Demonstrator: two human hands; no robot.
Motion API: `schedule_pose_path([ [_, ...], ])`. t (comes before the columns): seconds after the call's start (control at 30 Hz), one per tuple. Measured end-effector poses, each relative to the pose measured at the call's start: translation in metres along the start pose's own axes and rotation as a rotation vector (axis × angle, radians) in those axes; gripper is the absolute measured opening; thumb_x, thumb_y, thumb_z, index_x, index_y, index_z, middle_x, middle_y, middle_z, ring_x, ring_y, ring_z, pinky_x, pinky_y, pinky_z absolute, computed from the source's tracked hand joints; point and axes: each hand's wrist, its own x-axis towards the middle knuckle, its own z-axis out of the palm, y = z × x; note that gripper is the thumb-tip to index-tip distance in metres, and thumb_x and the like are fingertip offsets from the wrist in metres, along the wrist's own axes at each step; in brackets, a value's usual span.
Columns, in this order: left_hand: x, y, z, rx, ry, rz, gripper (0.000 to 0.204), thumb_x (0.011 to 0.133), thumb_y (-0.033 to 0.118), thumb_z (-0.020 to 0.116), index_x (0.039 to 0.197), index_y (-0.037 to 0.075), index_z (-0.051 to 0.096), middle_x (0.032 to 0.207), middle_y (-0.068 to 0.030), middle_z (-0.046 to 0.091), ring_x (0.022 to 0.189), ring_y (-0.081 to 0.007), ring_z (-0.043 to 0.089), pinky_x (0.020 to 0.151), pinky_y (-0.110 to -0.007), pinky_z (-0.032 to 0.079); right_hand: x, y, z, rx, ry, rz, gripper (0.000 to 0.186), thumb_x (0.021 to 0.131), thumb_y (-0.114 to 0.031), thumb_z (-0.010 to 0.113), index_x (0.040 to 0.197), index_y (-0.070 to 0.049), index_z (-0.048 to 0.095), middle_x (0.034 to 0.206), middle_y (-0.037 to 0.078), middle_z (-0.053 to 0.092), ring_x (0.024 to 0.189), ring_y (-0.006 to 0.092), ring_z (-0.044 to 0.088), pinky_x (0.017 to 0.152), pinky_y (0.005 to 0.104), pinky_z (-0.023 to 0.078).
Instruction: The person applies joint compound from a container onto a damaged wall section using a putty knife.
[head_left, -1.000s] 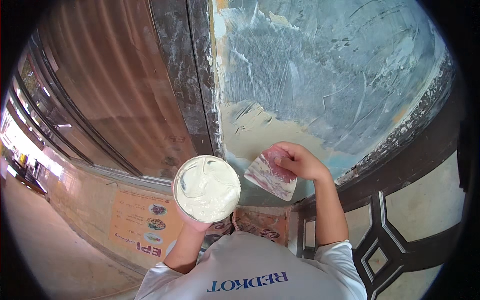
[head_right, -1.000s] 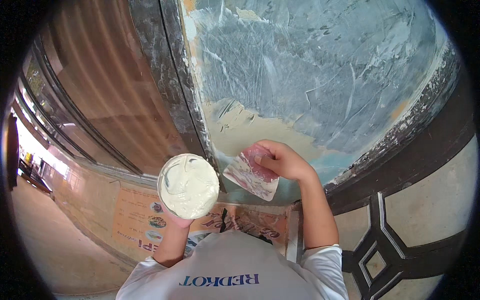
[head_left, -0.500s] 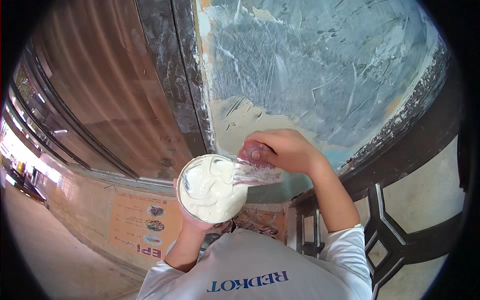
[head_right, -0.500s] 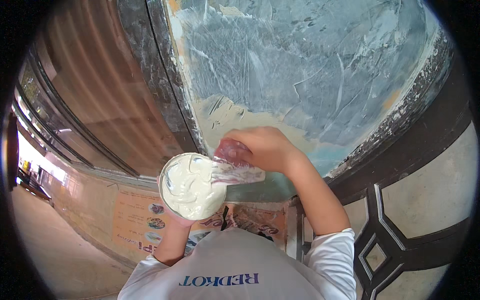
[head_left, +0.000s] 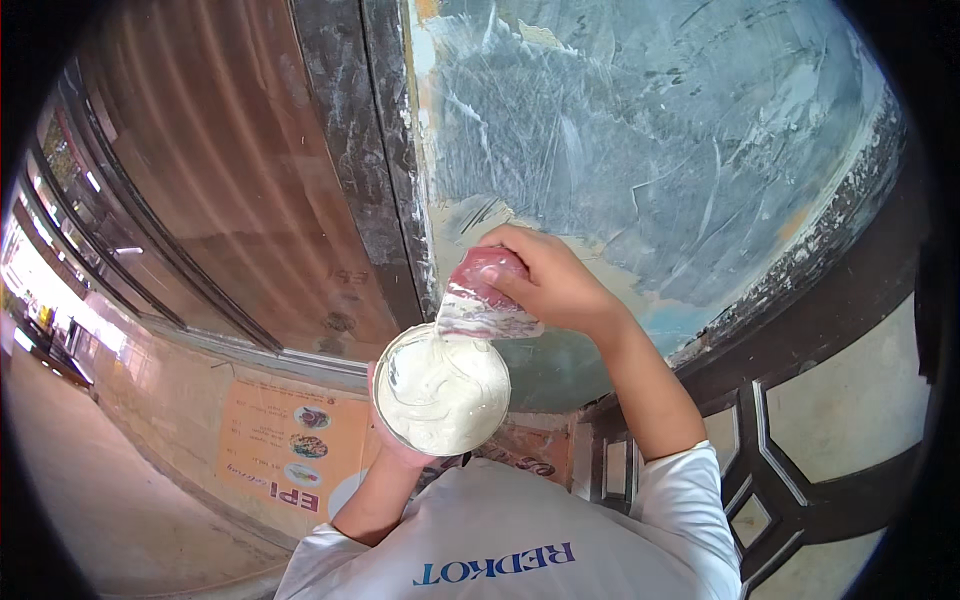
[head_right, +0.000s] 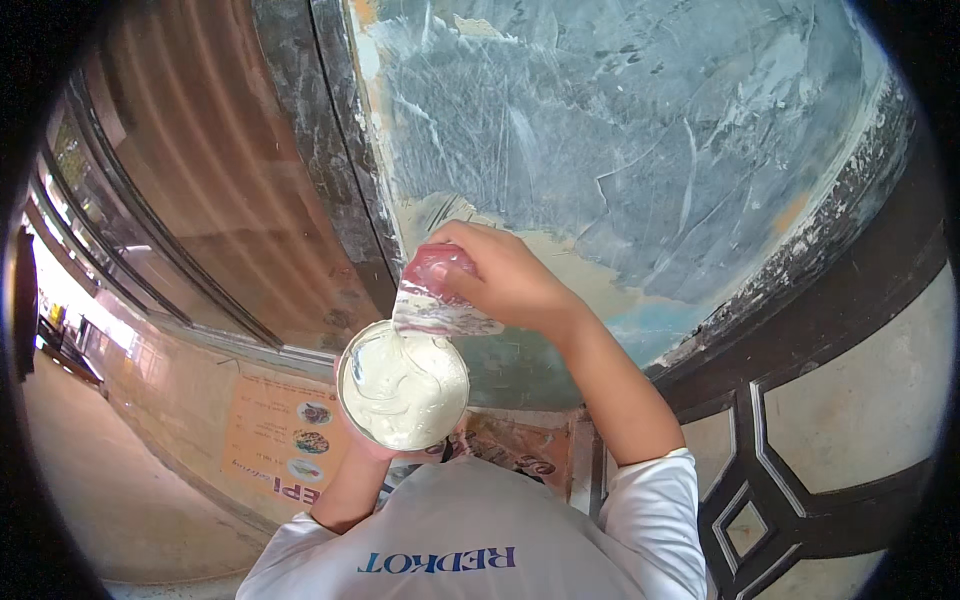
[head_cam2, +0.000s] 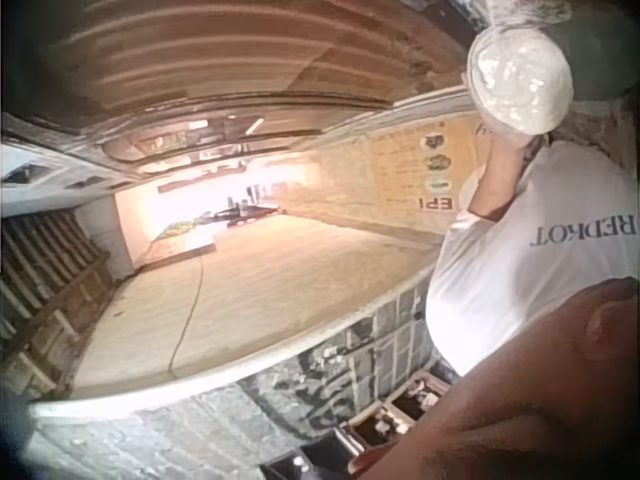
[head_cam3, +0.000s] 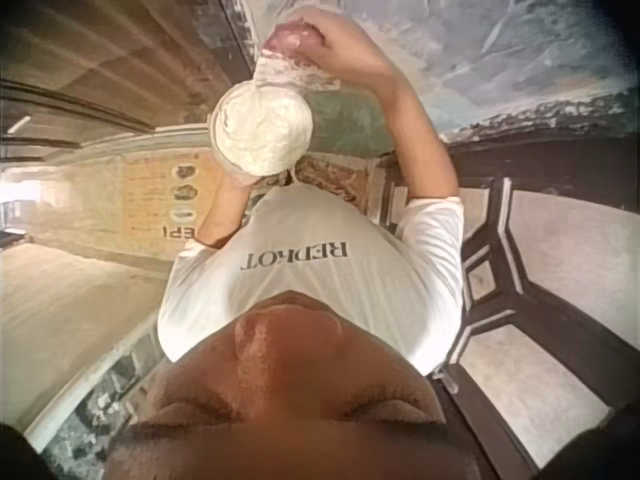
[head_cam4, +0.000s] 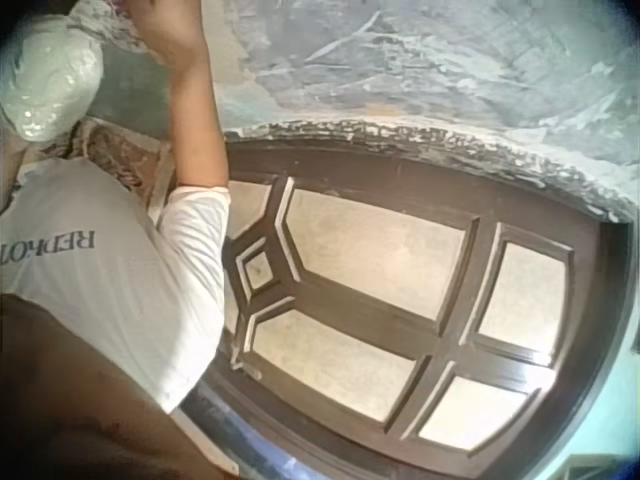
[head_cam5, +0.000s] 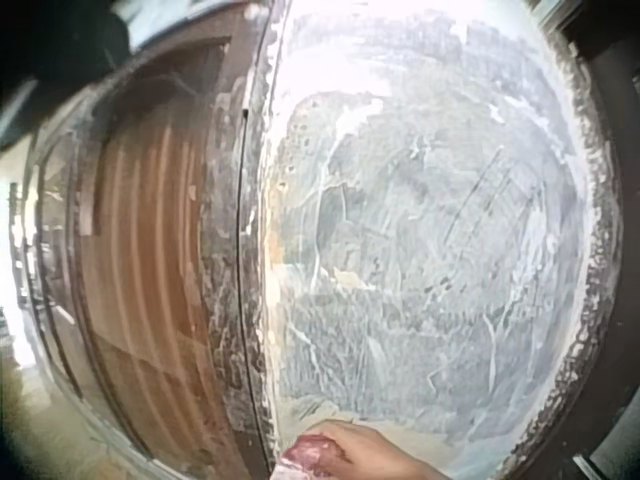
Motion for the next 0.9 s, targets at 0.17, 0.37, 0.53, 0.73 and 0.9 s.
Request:
schedule_pose_path([
  [0.17, -0.001, 0.003, 0.000, 0.004, 0.002, 0.032, 0.081, 0.093, 0.069, 0.034, 0.151, 0.012, 0.035, 0.153, -0.0153, 0.038, 0.137, -0.0386, 0.040, 0.113, -0.058, 0.031, -0.022, 0.004, -0.005, -0.018, 0.008, 0.041, 0.027, 0.087, -0.020, 0.069, 0.107, -0.005, 0.060, 0.097, 0.013, 0.064, 0.087, 0.0267, 0.064, 0.074, 0.0353, 0.049],
  [0.37, -0.001, 0.003, 0.004, -0.098, -0.088, 0.095, 0.079, 0.094, 0.067, 0.034, 0.150, 0.011, 0.036, 0.152, -0.0153, 0.038, 0.138, -0.0378, 0.039, 0.113, -0.056, 0.032, -0.056, 0.007, 0.003, -0.064, 0.020, 0.028, 0.028, 0.083, -0.017, 0.075, 0.100, -0.004, 0.058, 0.087, 0.011, 0.061, 0.072, 0.0263, 0.061, 0.065, 0.0348, 0.049],
  [0.53, 0.002, 0.004, 0.004, 0.197, -0.055, 0.184, 0.080, 0.093, 0.068, 0.035, 0.149, 0.012, 0.037, 0.152, -0.0156, 0.038, 0.138, -0.0389, 0.039, 0.113, -0.057, 0.031, -0.084, 0.021, 0.007, -0.145, 0.058, 0.133, 0.033, 0.077, -0.014, 0.075, 0.103, -0.004, 0.058, 0.089, 0.013, 0.062, 0.076, 0.0281, 0.063, 0.067, 0.0363, 0.050],
  [0.73, 0.008, 0.003, 0.001, -0.036, 0.036, 0.153, 0.078, 0.093, 0.067, 0.036, 0.149, 0.012, 0.038, 0.153, -0.0144, 0.038, 0.138, -0.0387, 0.039, 0.113, -0.057, 0.031, -0.105, 0.039, 0.028, -0.070, 0.174, 0.299, 0.037, 0.076, -0.012, 0.075, 0.107, -0.002, 0.058, 0.092, 0.014, 0.063, 0.080, 0.0265, 0.066, 0.071, 0.0362, 0.055],
  [0.9, 0.006, 0.008, -0.007, -0.003, 0.107, 0.191, 0.075, 0.094, 0.065, 0.036, 0.148, 0.014, 0.039, 0.152, -0.0133, 0.039, 0.137, -0.0383, 0.040, 0.113, -0.057, 0.032, -0.112, 0.067, 0.044, -0.013, 0.254, 0.411, 0.035, 0.077, -0.009, 0.074, 0.106, -0.001, 0.056, 0.094, 0.014, 0.065, 0.083, 0.0202, 0.067, 0.072, 0.0333, 0.055],
])
